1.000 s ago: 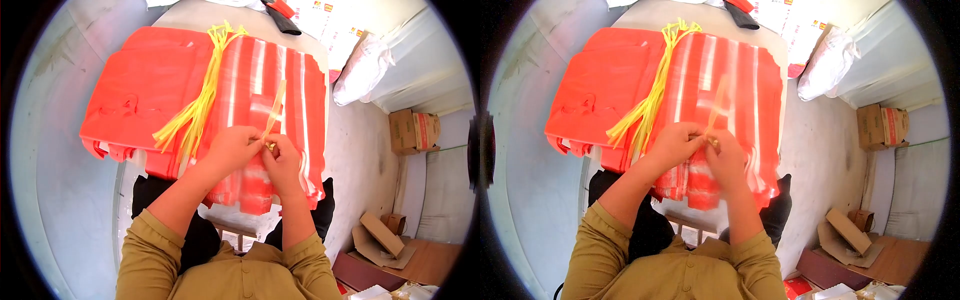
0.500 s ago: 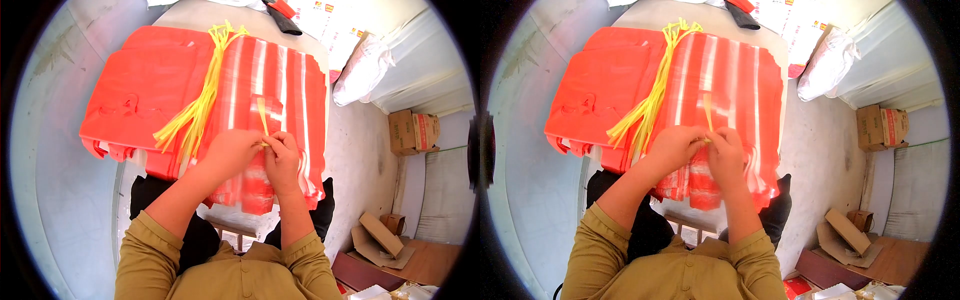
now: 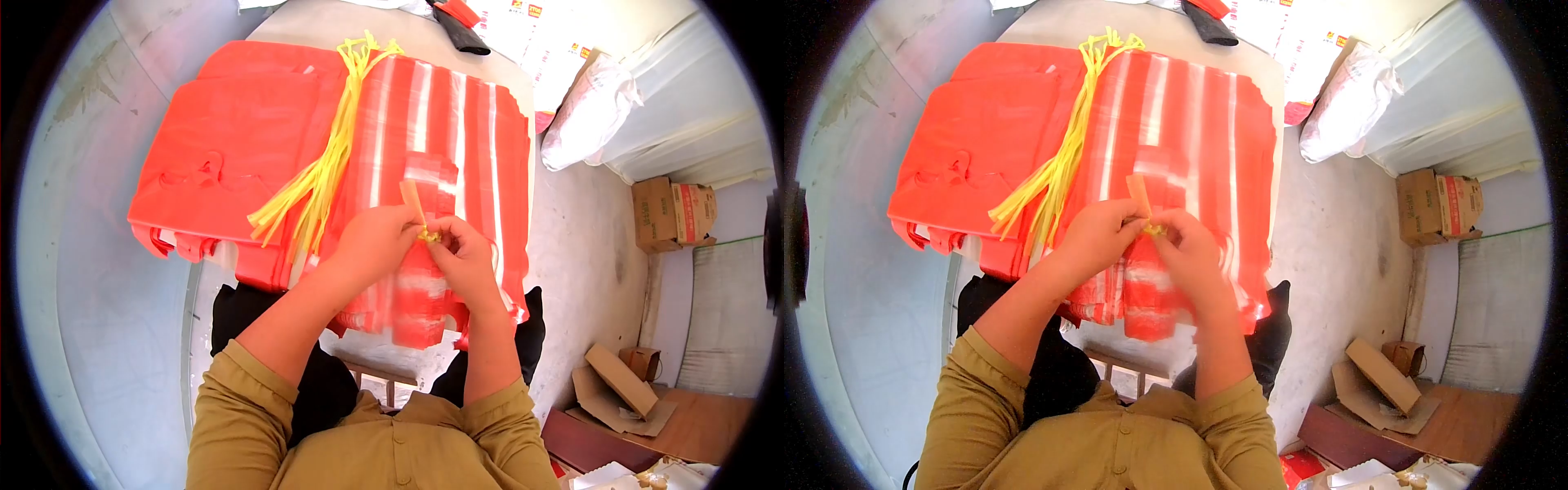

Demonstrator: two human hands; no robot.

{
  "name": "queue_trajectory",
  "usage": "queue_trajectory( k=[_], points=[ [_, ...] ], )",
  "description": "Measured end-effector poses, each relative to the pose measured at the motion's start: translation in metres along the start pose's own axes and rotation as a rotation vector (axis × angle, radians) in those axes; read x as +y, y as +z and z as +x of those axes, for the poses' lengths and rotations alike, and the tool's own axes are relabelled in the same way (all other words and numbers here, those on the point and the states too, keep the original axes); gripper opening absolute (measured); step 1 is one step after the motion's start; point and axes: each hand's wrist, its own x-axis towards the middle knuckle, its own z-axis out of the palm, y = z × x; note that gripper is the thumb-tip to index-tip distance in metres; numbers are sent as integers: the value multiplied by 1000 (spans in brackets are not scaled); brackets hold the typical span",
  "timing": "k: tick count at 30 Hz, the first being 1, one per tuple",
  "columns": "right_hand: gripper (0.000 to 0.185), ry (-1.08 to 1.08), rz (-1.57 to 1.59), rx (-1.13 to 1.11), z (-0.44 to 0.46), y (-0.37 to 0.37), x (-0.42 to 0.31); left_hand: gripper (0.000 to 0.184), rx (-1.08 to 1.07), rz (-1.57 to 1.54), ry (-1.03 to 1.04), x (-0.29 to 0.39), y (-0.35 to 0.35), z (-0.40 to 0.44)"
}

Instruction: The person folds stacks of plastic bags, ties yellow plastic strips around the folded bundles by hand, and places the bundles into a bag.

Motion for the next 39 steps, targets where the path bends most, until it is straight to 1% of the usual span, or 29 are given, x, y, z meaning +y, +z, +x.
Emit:
queue_trajectory(
  k=[2,5,8,11,14,17,20,23,26,27,29,31,32,33,35,38,39],
  points=[
    [19,-70,-128,90,-4,7,-6,15,37,29,45,-3,2,0],
    [17,-285,-152,127,-5,8,-1,15,50,199,57,-1,0,0],
    [9,-433,-305,131,-11,-1,17,15,109,473,158,-2,-4,1],
    [21,-422,-371,146,-18,-5,21,18,83,576,165,-8,4,5],
    [44,-253,-226,305,-29,-1,14,18,255,380,-1,9,1,3],
    [66,-33,-123,152,-34,-5,22,24,99,139,-41,15,-12,-14],
    [66,46,-63,120,-34,-4,10,31,-110,82,-21,10,-6,-35],
    [64,26,60,141,-36,-4,4,37,-79,-71,-37,10,-2,-46],
    [63,-101,282,-42,-51,0,-39,46,-21,-677,-298,0,5,-45],
    [66,-125,253,-141,-49,0,-46,46,-86,-877,-364,1,2,-45],
    [70,-194,-8,111,-38,0,-28,48,-218,-1280,-482,4,-6,-43],
    [76,-155,47,229,-30,3,-20,43,-190,-1266,-525,5,-4,-43],
    [79,-77,232,220,-28,8,-18,41,-177,-1257,-550,4,-2,-41],
    [82,6,418,211,-28,12,-15,41,-218,-1300,-575,1,-1,-40],
    [85,-1,361,150,-29,16,4,43,-208,-1246,-586,3,1,-39],
    [86,12,310,143,-28,18,-3,50,-159,-1190,-616,11,1,-36],
    [85,28,379,145,-28,17,-16,53,-138,-1174,-627,13,1,-34]
  ],
)
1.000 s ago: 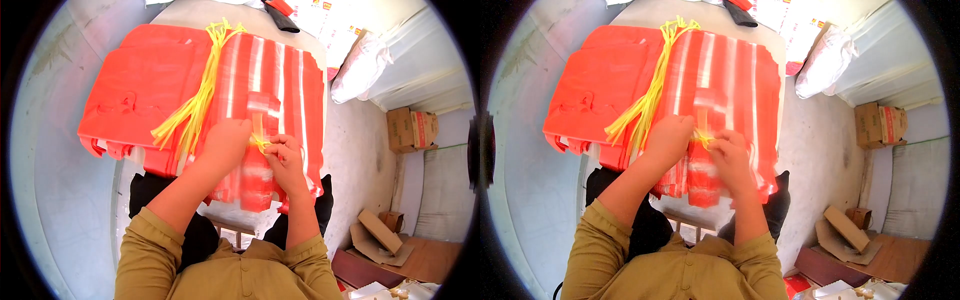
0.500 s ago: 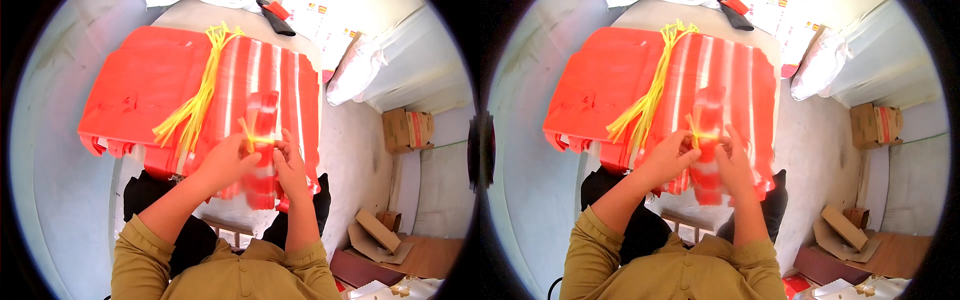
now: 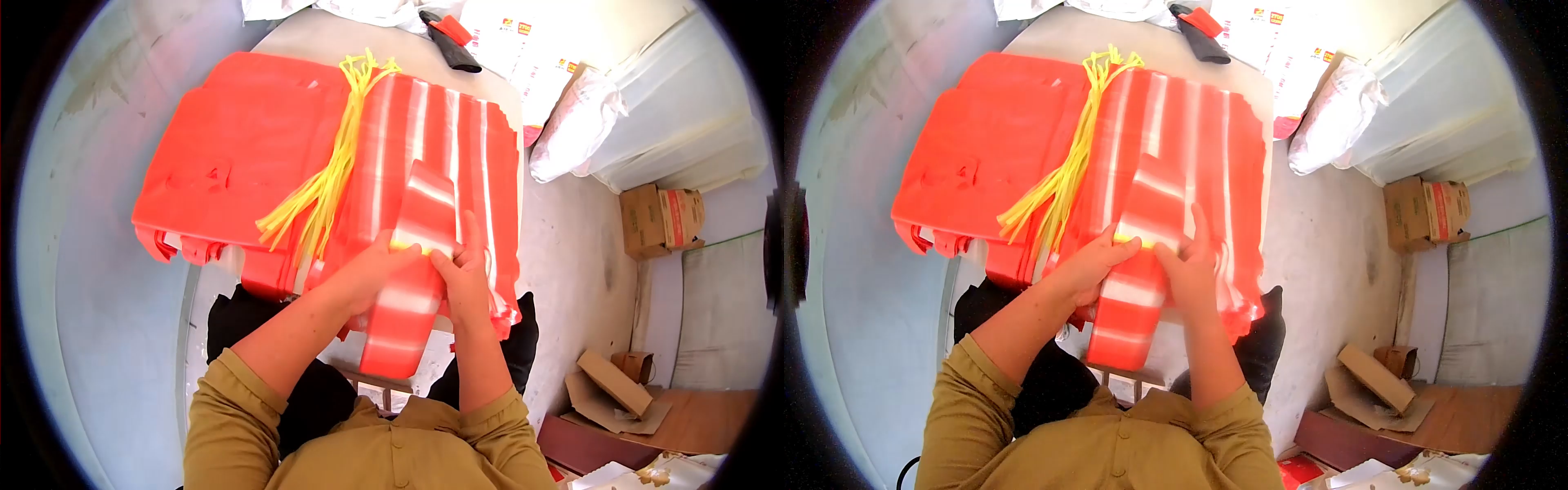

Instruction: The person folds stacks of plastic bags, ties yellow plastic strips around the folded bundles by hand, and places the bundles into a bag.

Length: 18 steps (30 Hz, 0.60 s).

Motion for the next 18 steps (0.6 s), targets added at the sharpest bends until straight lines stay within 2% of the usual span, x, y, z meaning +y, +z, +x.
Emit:
queue_trajectory(
  k=[1,3,4,6,7,9,12,16,18],
  points=[
    [85,18,67,4,1,3,-12,55,-28,31,41,0,1,0],
    [83,-84,191,75,6,10,-31,60,-83,90,123,-5,-1,-1],
    [82,-133,253,110,10,11,-36,60,-101,203,109,-6,-3,-1],
    [78,-94,263,186,20,11,-40,61,-133,429,82,-6,-6,-3],
    [76,-75,269,223,25,10,-41,61,-162,409,85,-8,-7,-2],
    [74,-10,250,192,47,-9,1,59,-218,367,89,-12,-9,2],
    [72,68,164,172,57,-20,36,58,-171,236,-2,-1,1,-6],
    [71,54,58,188,54,-19,44,60,-130,216,25,-1,6,-8],
    [69,85,-15,208,43,-12,23,61,-116,234,48,-2,6,-4]
  ],
)
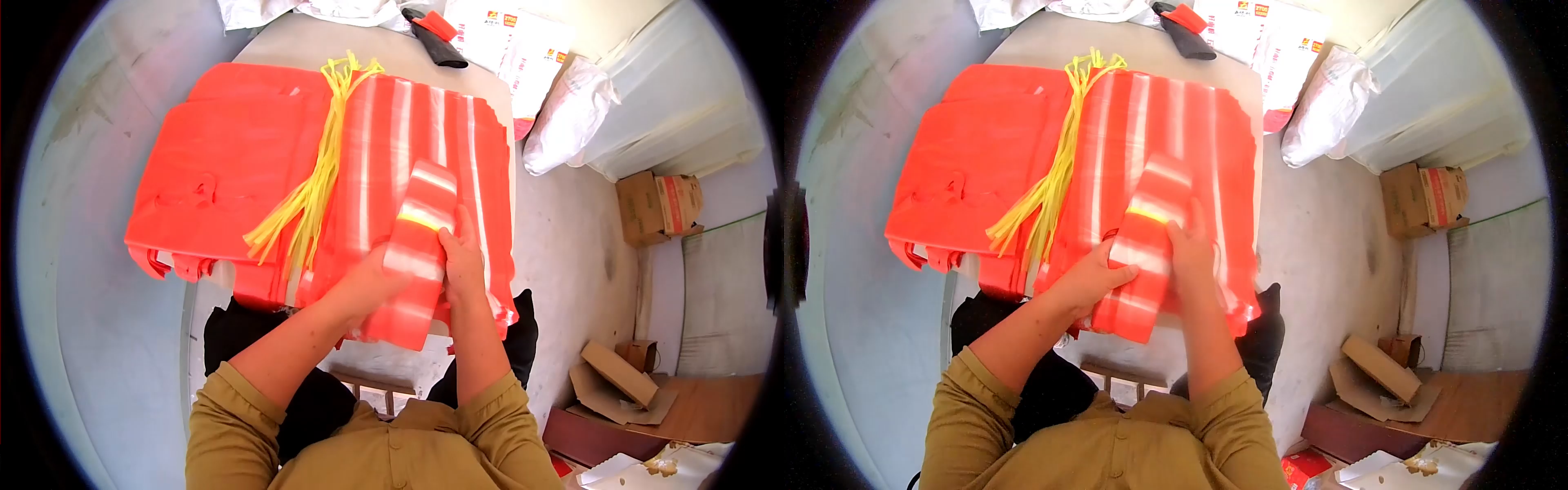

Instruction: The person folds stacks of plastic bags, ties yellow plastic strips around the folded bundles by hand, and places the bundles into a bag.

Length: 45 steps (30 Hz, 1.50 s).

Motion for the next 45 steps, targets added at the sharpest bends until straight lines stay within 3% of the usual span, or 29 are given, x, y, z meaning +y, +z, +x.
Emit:
queue_trajectory(
  k=[4,10,21,34,37,42,45],
  points=[
    [60,-22,-170,-61,-14,-4,5,65,52,10,-20,-2,-1,2],
    [43,-2,182,-32,-25,-7,5,66,50,37,-15,-7,-3,6],
    [37,-28,233,-17,-27,-12,21,70,46,100,-41,-4,-5,2],
    [40,-19,245,3,-32,-7,17,68,70,72,72,-14,-8,9],
    [29,-13,216,70,-32,-6,18,66,77,106,89,-14,-8,9],
    [48,-16,229,-29,-40,4,9,60,73,119,108,-14,-6,9],
    [60,-29,198,-85,-48,11,-6,57,150,362,63,-4,-6,6]
  ],
)
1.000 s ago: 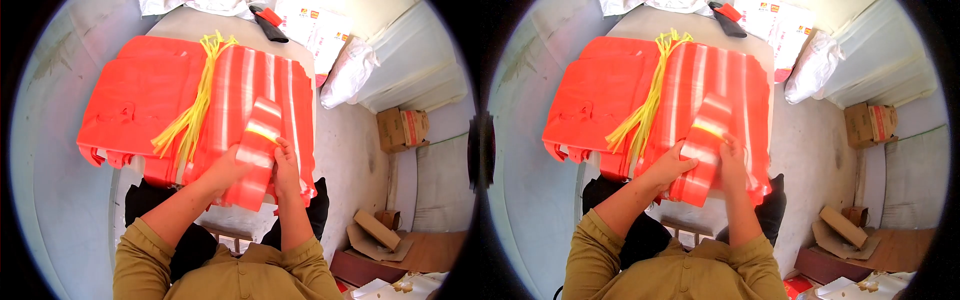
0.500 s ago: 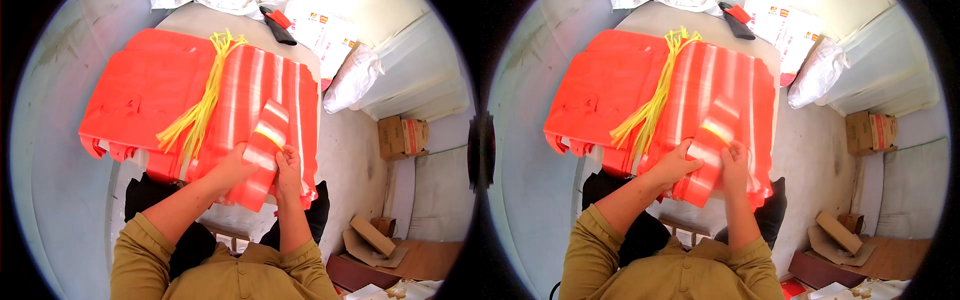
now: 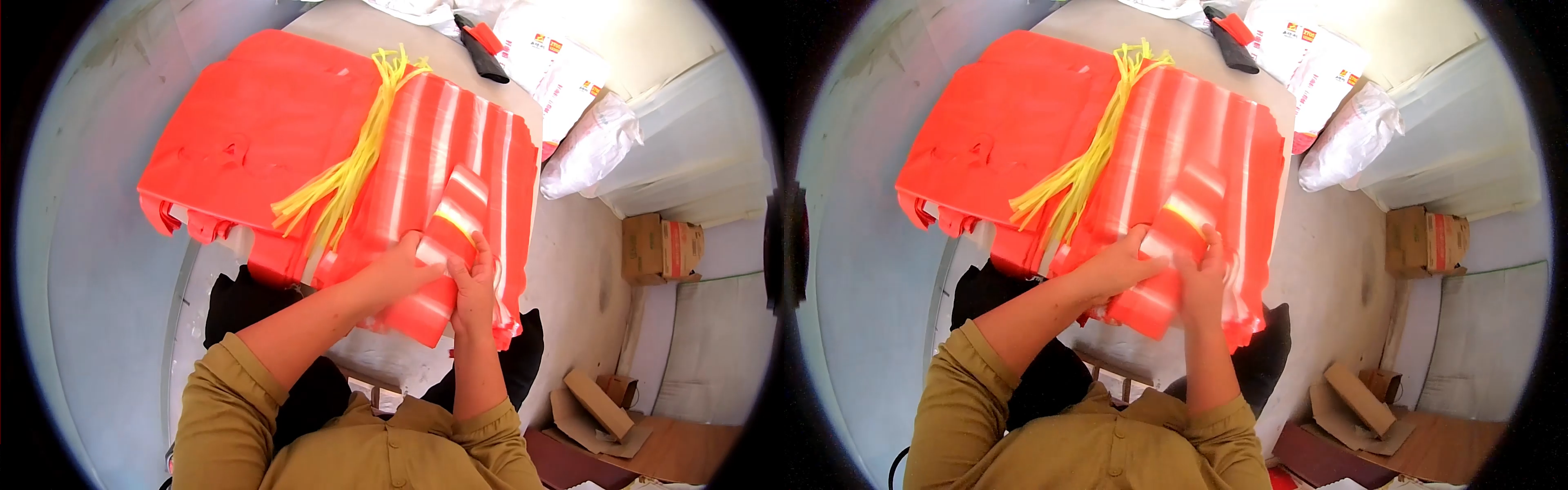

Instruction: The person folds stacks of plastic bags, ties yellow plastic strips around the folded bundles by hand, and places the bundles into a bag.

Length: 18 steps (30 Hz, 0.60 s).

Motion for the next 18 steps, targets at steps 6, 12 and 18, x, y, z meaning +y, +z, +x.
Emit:
queue_trajectory(
  k=[6,12,18],
  points=[
    [68,-24,11,-81,-1,0,2,46,243,-23,348,-4,-10,12],
    [70,6,4,-40,5,8,12,30,293,-36,407,-17,-10,26],
    [72,44,67,-43,7,8,9,40,233,-43,344,-14,-14,22]
  ],
)
